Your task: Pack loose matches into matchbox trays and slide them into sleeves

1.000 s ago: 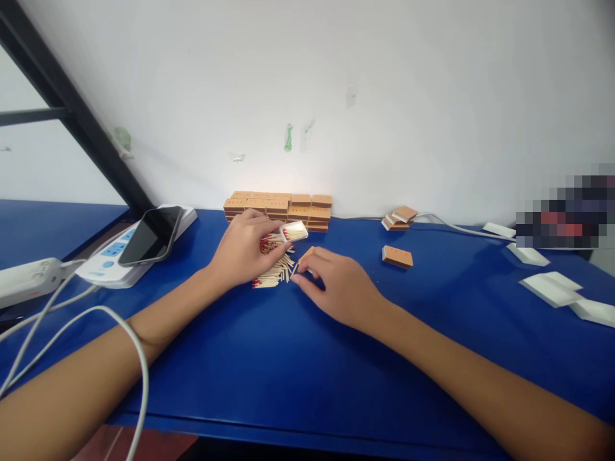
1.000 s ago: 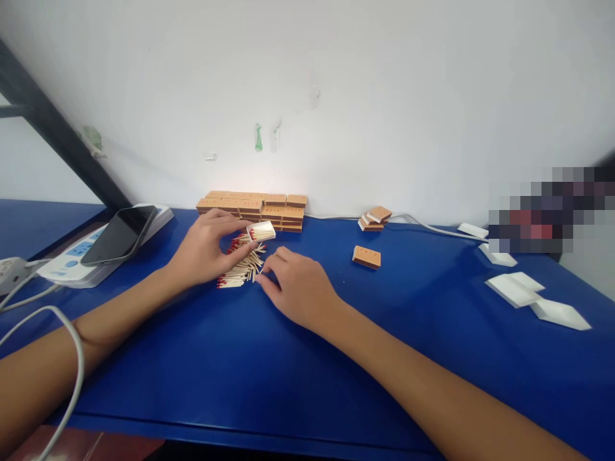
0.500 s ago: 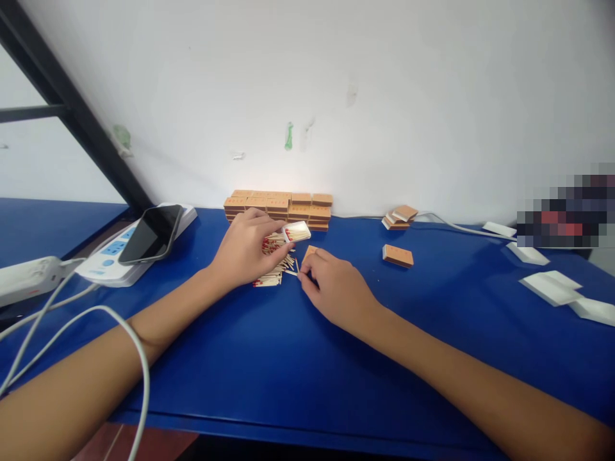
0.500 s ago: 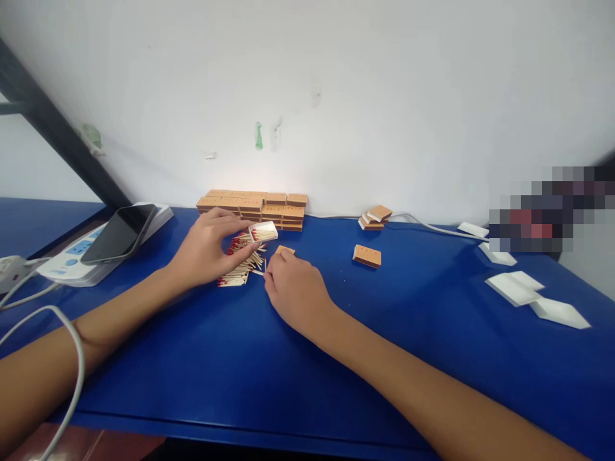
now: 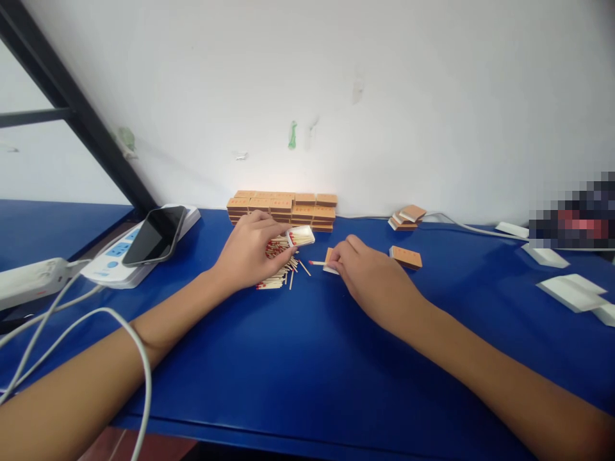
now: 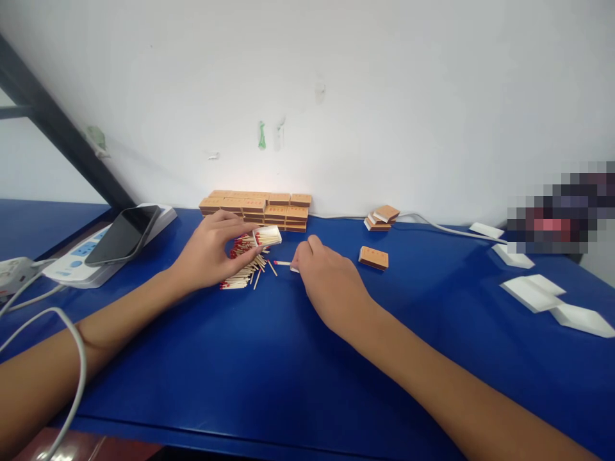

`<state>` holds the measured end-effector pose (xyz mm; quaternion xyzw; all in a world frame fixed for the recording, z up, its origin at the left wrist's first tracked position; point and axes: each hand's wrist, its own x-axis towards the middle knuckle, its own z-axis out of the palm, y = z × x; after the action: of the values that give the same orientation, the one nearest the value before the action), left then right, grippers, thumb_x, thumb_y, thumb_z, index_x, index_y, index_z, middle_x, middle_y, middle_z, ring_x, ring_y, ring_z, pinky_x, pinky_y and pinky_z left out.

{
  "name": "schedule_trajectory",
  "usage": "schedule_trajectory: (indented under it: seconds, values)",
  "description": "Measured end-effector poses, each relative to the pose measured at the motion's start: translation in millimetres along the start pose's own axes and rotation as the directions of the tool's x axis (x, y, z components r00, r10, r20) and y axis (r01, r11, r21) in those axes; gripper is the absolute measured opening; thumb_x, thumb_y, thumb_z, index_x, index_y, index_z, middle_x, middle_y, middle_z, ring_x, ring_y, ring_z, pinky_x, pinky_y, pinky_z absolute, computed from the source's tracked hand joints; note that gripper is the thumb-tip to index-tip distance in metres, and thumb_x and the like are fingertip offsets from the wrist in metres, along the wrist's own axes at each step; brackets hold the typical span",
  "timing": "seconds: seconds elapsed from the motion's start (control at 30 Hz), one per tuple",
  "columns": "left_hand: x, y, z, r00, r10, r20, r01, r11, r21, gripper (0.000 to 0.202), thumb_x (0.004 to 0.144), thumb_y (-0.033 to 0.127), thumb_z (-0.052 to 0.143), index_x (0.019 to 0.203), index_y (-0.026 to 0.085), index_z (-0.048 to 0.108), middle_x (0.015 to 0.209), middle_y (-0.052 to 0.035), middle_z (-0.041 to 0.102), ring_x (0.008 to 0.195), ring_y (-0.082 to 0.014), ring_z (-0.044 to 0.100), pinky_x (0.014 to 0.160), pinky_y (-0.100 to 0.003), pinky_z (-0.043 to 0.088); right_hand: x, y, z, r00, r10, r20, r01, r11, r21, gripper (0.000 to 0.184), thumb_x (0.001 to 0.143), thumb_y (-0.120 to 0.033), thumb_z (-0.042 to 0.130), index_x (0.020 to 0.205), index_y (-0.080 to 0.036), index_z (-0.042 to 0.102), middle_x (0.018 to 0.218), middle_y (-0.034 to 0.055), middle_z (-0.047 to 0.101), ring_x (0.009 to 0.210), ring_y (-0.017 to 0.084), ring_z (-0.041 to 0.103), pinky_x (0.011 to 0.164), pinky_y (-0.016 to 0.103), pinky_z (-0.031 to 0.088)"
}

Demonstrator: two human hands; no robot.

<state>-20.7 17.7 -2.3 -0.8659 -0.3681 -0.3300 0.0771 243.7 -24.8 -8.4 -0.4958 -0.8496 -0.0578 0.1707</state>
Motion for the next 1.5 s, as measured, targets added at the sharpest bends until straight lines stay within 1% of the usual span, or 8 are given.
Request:
schedule_trajectory:
  seconds: [0.2,0.47,0.57,0.73,0.83,0.97,1.17,1.5]
  values:
    - [0,11,-0.6,0.995,0.084,0.052,-0.077,0.989,-0.124,0.035,0.099,0.04,0.074,0.128,0.02,0.079,0.107,-0.0096,0.082,0.108,-0.0319,0.068,0.099,-0.051,0.054,6,7,-3,0.978,-0.057,-0.199,0.062,0.998,0.021,0.026,0.116,-0.031,0.044,0.101,-0.019,0.062,0.1,0.0089,0.064,0.077,0.02,0.059,0.06,0.032,0.033]
    - [1,25,-3.7,0.991,0.113,0.068,-0.093,0.964,-0.249,0.036,0.095,0.036,0.078,0.128,0.021,0.079,0.108,-0.0092,0.082,0.109,-0.0312,0.07,0.1,-0.051,0.056,8,5,-4,0.973,-0.099,-0.207,0.121,0.988,0.098,0.024,0.114,-0.026,0.045,0.101,-0.019,0.064,0.099,0.0084,0.065,0.076,0.019,0.059,0.065,0.032,0.039]
    - [1,23,-2.7,0.992,0.105,0.064,-0.086,0.965,-0.248,0.036,0.096,0.037,0.078,0.128,0.019,0.078,0.108,-0.0093,0.082,0.108,-0.0306,0.07,0.099,-0.051,0.056,9,4,-6,0.96,-0.125,-0.249,0.166,0.974,0.154,0.024,0.113,-0.025,0.046,0.102,-0.019,0.067,0.101,0.0083,0.067,0.08,0.019,0.061,0.07,0.032,0.043]
    - [1,12,-1.1,1.0,0.016,-0.025,-0.019,0.991,-0.132,0.032,0.098,0.042,0.075,0.121,0.02,0.081,0.101,-0.0085,0.083,0.104,-0.031,0.069,0.095,-0.051,0.056,9,0,-7,0.942,-0.048,-0.333,0.137,0.959,0.248,0.02,0.11,-0.024,0.052,0.099,-0.019,0.068,0.093,0.0061,0.066,0.075,0.017,0.06,0.069,0.032,0.044]
    - [1,7,-0.9,0.995,-0.067,-0.072,0.064,0.997,-0.054,0.032,0.097,0.043,0.076,0.12,0.021,0.081,0.101,-0.0088,0.082,0.103,-0.0319,0.069,0.093,-0.051,0.056,8,-7,3,0.959,-0.027,-0.281,0.107,0.955,0.275,0.016,0.105,-0.024,0.06,0.093,-0.019,0.068,0.092,0.0049,0.067,0.077,0.017,0.061,0.07,0.032,0.043]
    - [1,5,-0.9,0.991,-0.091,-0.096,0.091,0.996,-0.005,0.033,0.096,0.044,0.077,0.119,0.02,0.082,0.1,-0.0091,0.082,0.103,-0.0324,0.069,0.092,-0.05,0.055,8,-24,18,0.979,0.002,-0.202,0.032,0.986,0.164,0.017,0.102,-0.03,0.067,0.09,-0.019,0.068,0.095,0.0077,0.069,0.09,0.023,0.063,0.071,0.034,0.041]
    - [1,8,-1.0,0.992,-0.11,-0.069,0.111,0.994,0.021,0.034,0.097,0.043,0.074,0.121,0.02,0.081,0.098,-0.0087,0.082,0.106,-0.033,0.069,0.094,-0.049,0.053,9,-51,19,0.994,0.075,-0.083,-0.066,0.992,0.104,0.028,0.098,-0.044,0.072,0.09,-0.018,0.067,0.1,0.0093,0.07,0.094,0.025,0.064,0.067,0.035,0.039]
    - [1,7,-0.5,0.993,-0.093,-0.073,0.094,0.995,0.013,0.036,0.098,0.044,0.074,0.122,0.018,0.081,0.103,-0.0088,0.083,0.106,-0.0326,0.068,0.094,-0.05,0.053,2,-47,9,0.986,0.152,0.065,-0.162,0.966,0.201,0.005,0.092,-0.022,0.067,0.088,-0.019,0.067,0.098,0.0054,0.07,0.087,0.021,0.066,0.067,0.033,0.04]
